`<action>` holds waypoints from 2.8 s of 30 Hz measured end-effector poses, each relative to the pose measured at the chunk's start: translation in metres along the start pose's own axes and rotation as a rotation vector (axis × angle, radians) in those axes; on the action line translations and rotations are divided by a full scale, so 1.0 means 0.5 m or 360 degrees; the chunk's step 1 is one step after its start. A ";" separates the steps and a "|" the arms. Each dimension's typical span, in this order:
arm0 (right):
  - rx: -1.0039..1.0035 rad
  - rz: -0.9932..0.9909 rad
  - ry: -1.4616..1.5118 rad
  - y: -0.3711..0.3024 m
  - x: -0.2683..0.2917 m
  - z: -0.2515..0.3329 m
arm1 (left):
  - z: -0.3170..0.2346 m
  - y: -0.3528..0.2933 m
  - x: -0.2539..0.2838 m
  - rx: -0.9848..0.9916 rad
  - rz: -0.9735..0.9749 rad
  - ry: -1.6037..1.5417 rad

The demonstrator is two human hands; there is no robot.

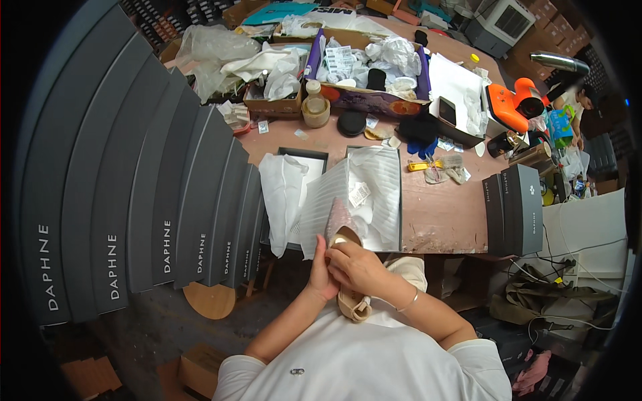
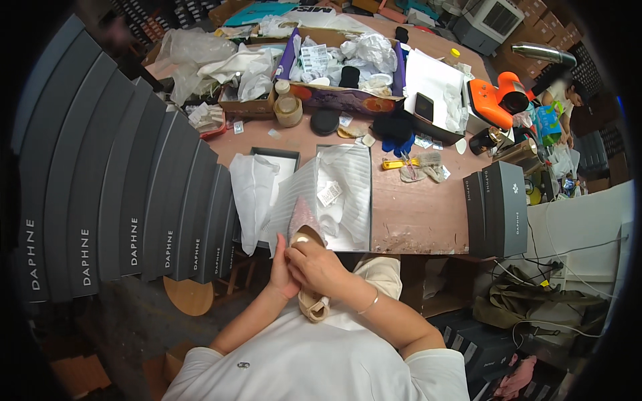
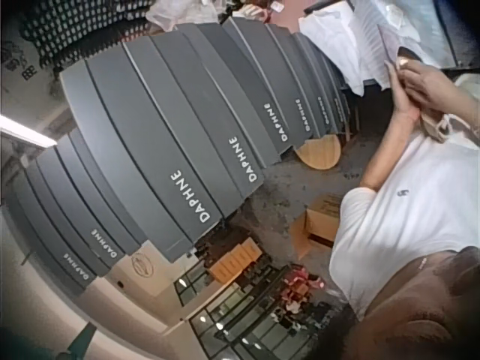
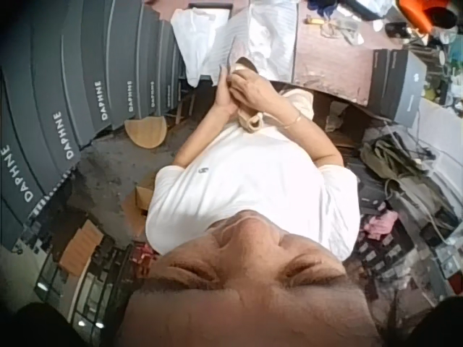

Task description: Inspecting and packing high-heeled shoes into boxes, including minor repair with a heat gun.

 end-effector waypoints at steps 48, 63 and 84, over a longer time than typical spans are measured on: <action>-0.1420 -0.0046 0.1903 0.043 -0.044 -0.184 | -0.071 -0.065 -0.016 -0.1277 0.0048 0.1549; -0.1433 -0.0003 0.1871 0.073 -0.059 -0.172 | -0.074 -0.032 0.022 -0.0969 -0.0187 0.0646; -0.1485 0.0071 0.1792 0.090 -0.110 -0.174 | -0.098 -0.066 0.017 -0.2117 -0.0580 0.1860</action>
Point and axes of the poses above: each hand's wrist, its own y-axis towards the middle knuckle, its own x-axis out of the back of the hand, z = x × y, the point moved 6 cm from there along y, towards the middle knuckle, and after that the axes turned 12 degrees about -z, right-handed, at the moved point
